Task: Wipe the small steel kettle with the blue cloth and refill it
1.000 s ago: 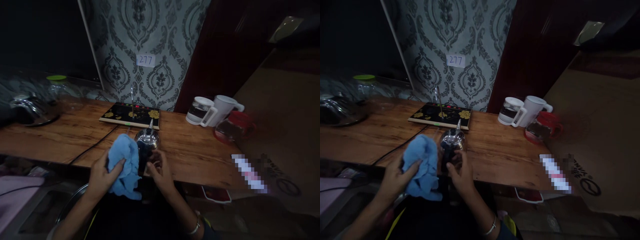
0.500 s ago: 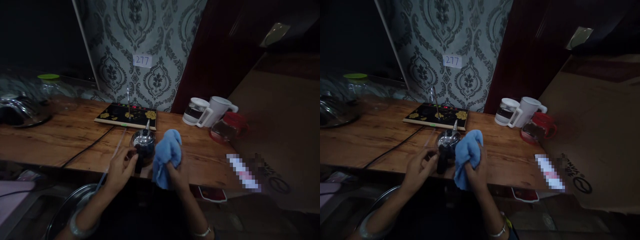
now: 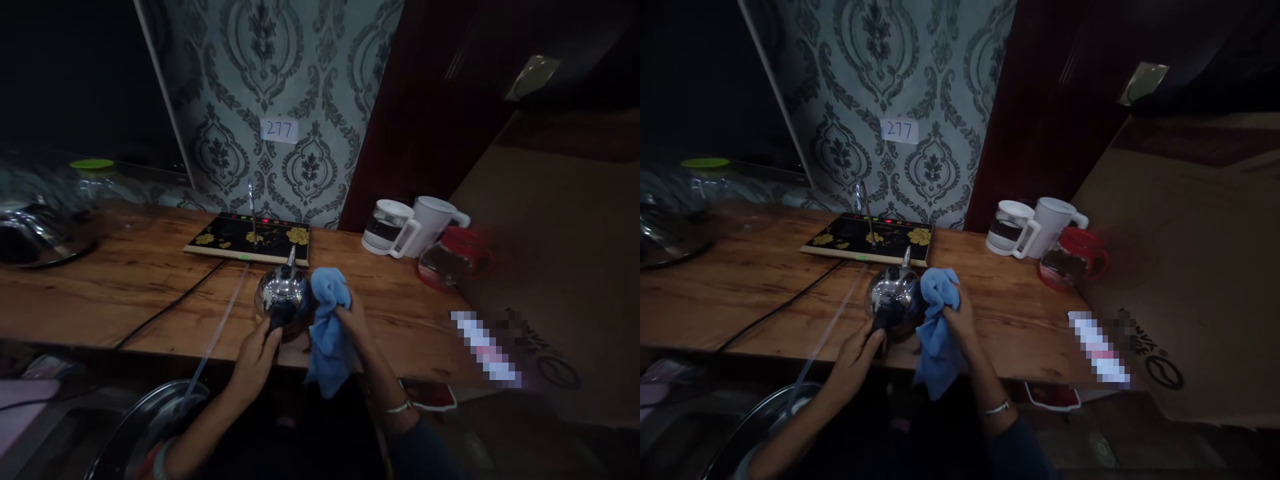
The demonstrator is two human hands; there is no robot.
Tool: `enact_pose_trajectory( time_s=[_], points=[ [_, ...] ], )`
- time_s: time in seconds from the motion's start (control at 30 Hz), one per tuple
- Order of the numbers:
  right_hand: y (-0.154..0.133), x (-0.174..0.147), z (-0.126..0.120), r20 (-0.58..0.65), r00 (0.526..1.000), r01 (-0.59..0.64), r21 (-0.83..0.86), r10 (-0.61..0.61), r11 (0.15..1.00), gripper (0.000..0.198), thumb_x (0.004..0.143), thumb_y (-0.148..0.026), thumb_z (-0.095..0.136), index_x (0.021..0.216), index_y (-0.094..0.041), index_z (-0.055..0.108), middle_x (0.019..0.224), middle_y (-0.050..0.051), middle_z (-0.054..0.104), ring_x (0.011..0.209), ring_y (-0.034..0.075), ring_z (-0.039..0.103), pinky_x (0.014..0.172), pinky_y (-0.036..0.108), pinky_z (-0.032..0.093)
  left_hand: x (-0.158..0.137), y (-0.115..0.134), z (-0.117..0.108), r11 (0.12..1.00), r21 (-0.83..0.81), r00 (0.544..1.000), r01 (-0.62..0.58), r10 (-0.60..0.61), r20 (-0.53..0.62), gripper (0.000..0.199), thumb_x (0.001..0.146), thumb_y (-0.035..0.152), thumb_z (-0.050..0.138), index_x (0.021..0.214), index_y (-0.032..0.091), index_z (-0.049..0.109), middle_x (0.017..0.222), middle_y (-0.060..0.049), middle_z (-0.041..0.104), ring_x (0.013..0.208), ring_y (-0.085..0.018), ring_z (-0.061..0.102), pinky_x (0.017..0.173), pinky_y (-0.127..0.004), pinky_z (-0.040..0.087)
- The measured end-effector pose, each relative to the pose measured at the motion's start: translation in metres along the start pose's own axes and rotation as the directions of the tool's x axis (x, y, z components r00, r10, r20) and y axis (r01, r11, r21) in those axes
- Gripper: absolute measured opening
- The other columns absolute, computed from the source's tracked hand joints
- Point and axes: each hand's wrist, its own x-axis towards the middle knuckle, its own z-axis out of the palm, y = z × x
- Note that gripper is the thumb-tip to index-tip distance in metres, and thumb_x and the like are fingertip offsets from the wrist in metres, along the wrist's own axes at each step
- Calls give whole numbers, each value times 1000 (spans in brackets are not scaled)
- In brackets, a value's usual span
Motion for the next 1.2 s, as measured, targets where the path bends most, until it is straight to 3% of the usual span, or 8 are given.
enact_pose_trajectory(
  time_s=[0.2,0.37,0.73,0.87,0.97,1.07,1.13,1.2],
  points=[
    [-23,58,28,352,936,-44,201,-30,979,36,73,-37,64,103,-20,71,105,4,73,102,24,64,95,37,49,0,-2,2,1000,5,1000,-6,6,-15,42,90,55,41,67,23,56,58,0,54,58,-17,54,64,-30,50],
    [-5,68,37,324,939,-164,127,115,978,24,74,-39,58,78,-18,69,82,2,71,78,19,64,78,33,52,0,-1,1,999,15,999,-34,34,-24,42,90,55,42,69,23,59,58,0,54,56,-17,53,62,-29,50],
    [-23,-12,-6,229,945,-228,-53,234,972,14,62,-23,54,68,-19,66,65,-2,65,65,18,59,64,29,50,0,0,-1,1000,-3,999,13,-13,32,39,90,53,44,69,22,56,61,0,55,64,-17,57,62,-27,48],
    [-56,-58,-16,357,916,-194,-7,183,981,24,63,-22,56,82,-21,71,79,1,71,76,23,65,75,34,54,-11,-4,-14,999,39,983,-12,19,-183,29,85,50,55,86,21,57,74,0,59,69,-16,58,63,-27,49],
    [-83,-80,-3,444,896,-58,72,20,996,37,64,-22,61,99,-23,72,99,3,73,92,26,66,87,39,53,-28,3,-23,967,67,936,-248,257,-241,47,79,55,62,112,24,55,96,-7,62,86,-21,62,74,-34,53],
    [-102,-90,22,392,919,-2,124,-48,992,44,65,-23,64,109,-25,68,102,3,72,89,24,66,82,36,54,-43,19,-25,920,87,922,-382,386,-34,81,67,58,73,136,28,43,134,-16,52,122,-35,54,94,-48,51],
    [-110,-92,36,420,907,-57,207,-35,977,44,71,-24,61,115,-26,65,97,1,70,83,22,65,75,33,55,-47,27,-26,919,118,925,-376,380,-11,79,68,50,74,138,30,43,141,-15,47,132,-37,47,102,-54,46],
    [-114,-93,44,497,867,-121,288,-40,950,46,78,-26,60,124,-27,61,102,1,69,88,22,66,76,34,56,-46,29,-30,942,122,936,-314,329,-127,58,74,40,68,129,30,50,137,-12,52,130,-34,50,104,-53,46]
  ],
)
